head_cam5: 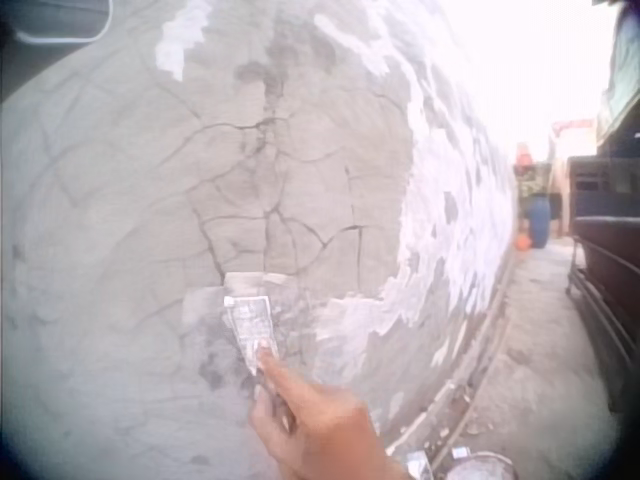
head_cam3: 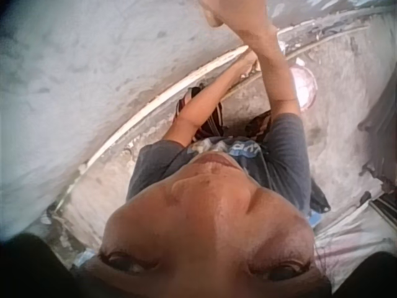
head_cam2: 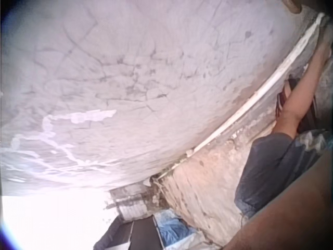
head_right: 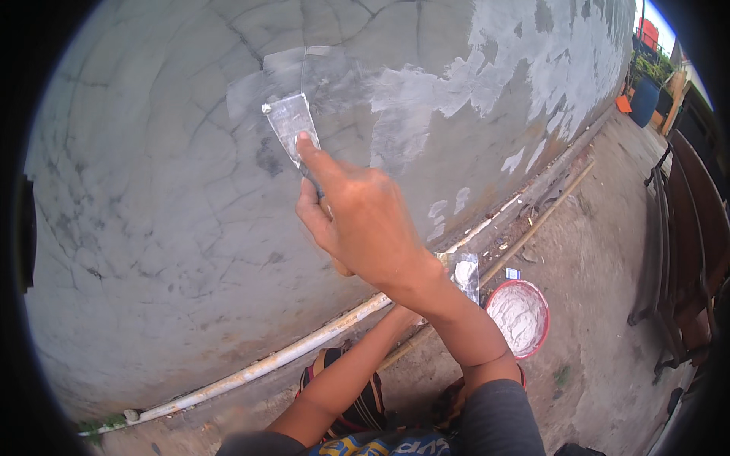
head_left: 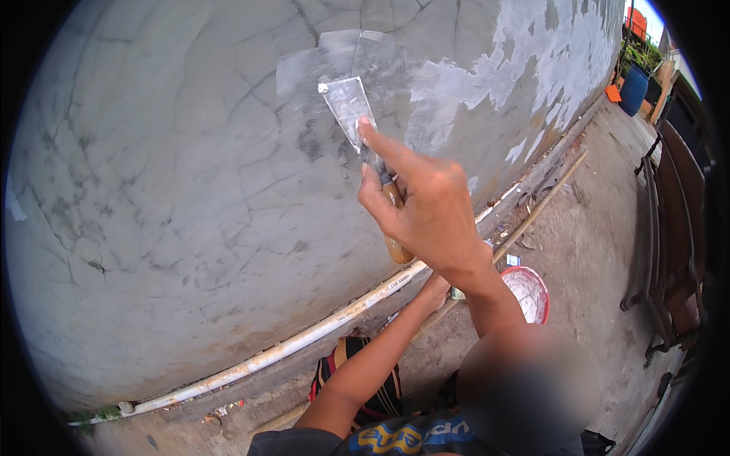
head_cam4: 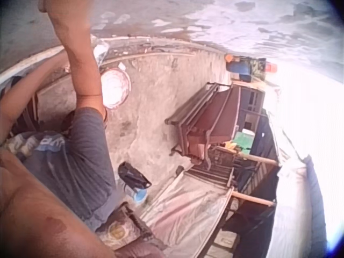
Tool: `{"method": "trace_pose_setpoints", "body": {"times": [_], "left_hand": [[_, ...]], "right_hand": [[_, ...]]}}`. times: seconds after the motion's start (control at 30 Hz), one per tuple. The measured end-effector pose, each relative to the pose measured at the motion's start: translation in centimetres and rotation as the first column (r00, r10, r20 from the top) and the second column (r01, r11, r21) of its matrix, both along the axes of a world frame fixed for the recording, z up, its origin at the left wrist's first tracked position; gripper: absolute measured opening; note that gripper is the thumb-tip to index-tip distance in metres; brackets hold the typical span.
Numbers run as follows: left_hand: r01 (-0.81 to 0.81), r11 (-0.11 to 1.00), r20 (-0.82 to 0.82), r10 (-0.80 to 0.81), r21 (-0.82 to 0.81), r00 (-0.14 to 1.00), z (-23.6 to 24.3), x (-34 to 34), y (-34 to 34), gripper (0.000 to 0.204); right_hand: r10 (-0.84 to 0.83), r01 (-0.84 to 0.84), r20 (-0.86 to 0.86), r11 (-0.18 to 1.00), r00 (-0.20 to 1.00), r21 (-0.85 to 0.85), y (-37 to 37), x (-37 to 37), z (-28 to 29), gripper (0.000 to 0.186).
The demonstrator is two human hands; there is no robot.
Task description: The person applies white plaster to a cracked concrete wall using a putty knife. They repeatedly scoop plaster from a red bucket and spread it over the wall surface, smoothing the material with the tool.
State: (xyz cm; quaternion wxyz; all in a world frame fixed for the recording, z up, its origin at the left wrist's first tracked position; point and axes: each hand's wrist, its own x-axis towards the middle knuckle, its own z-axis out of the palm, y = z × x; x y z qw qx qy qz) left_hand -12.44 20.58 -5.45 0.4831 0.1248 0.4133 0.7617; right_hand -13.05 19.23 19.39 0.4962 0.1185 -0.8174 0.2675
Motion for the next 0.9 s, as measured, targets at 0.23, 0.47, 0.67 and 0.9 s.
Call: {"method": "trace_pose_setpoints", "body": {"times": [0.23, 0.47, 0.67, 0.9], "left_hand": [[0.096, 0.988, 0.022, -0.094, -0.121, 0.995, -1.7, -0.2, 1.3, 0.046], [-0.028, 1.000, -0.028, 0.027, -0.013, 0.999, -0.3, 0.0, -0.2, 0.044], [0.099, 0.974, 0.000, -0.101, -0.202, 0.995, 0.8, 0.1, 1.0, 0.061], [-0.023, 0.999, 0.009, 0.022, 0.047, 1.000, 0.2, 0.2, -0.9, 0.038]], "right_hand": [[-0.095, 0.097, -0.062, 0.995, 0.994, 0.027, 0.0, -4.1, 0.1, 0.043], [-0.022, 0.025, -0.057, 0.998, 0.998, 0.057, 0.3, -0.5, -0.3, 0.041], [-0.109, 0.109, -0.060, 0.994, 0.992, 0.006, 1.9, -2.6, 2.2, 0.039], [0.061, -0.061, 0.082, 0.998, 0.995, -0.007, 0.8, 0.1, -3.7, 0.040]]}}
